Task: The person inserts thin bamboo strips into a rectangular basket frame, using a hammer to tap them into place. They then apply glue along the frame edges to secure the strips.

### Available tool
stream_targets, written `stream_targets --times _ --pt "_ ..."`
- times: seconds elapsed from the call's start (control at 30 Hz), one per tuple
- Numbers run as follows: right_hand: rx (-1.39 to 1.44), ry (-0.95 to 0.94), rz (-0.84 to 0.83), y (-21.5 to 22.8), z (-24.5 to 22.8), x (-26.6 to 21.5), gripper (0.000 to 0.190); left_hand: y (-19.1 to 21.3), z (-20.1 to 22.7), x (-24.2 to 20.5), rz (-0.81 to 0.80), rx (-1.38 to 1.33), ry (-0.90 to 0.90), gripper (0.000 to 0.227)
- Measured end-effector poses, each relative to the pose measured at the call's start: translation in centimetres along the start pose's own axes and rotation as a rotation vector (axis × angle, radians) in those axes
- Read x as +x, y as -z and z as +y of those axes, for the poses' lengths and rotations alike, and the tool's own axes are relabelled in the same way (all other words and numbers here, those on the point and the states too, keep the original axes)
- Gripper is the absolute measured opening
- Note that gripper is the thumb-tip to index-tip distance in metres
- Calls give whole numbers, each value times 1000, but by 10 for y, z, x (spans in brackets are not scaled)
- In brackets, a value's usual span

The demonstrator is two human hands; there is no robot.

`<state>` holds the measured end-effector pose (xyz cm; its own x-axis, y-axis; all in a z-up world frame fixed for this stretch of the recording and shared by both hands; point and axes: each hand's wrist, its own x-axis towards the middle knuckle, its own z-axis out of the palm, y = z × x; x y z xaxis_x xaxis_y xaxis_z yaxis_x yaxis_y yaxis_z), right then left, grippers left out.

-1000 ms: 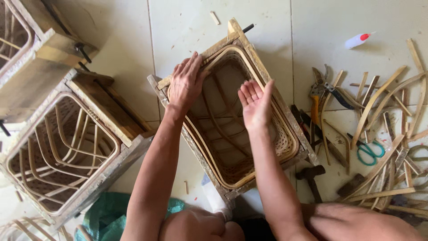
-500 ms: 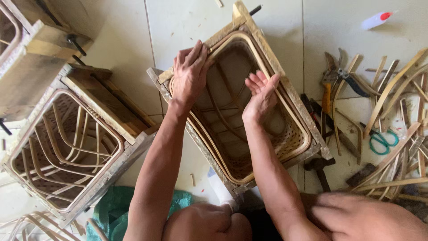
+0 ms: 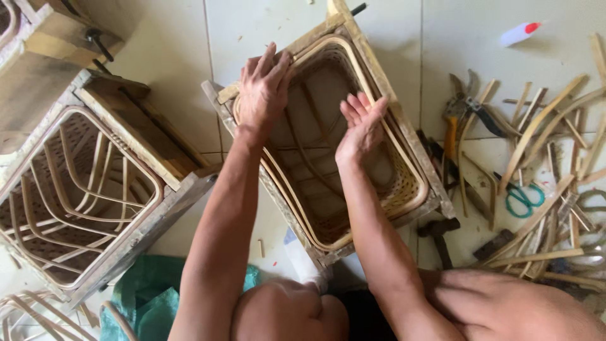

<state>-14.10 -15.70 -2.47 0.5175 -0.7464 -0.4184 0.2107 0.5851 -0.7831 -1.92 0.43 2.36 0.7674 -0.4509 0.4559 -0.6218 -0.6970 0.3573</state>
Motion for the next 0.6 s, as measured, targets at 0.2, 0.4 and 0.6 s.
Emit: stream_targets --times 0.2,0.4,0.6 --pt "180 -277 -381 -22 -43 -53 70 26 9 4 -192 -77 16 28" --pt "-470 324 -924 -108 -146 2 46 42 25 10 -107 -67 -90 21" --pt "-1764 676 -1144 -16 -332 140 36 35 21 13 -113 -98 -125 12"
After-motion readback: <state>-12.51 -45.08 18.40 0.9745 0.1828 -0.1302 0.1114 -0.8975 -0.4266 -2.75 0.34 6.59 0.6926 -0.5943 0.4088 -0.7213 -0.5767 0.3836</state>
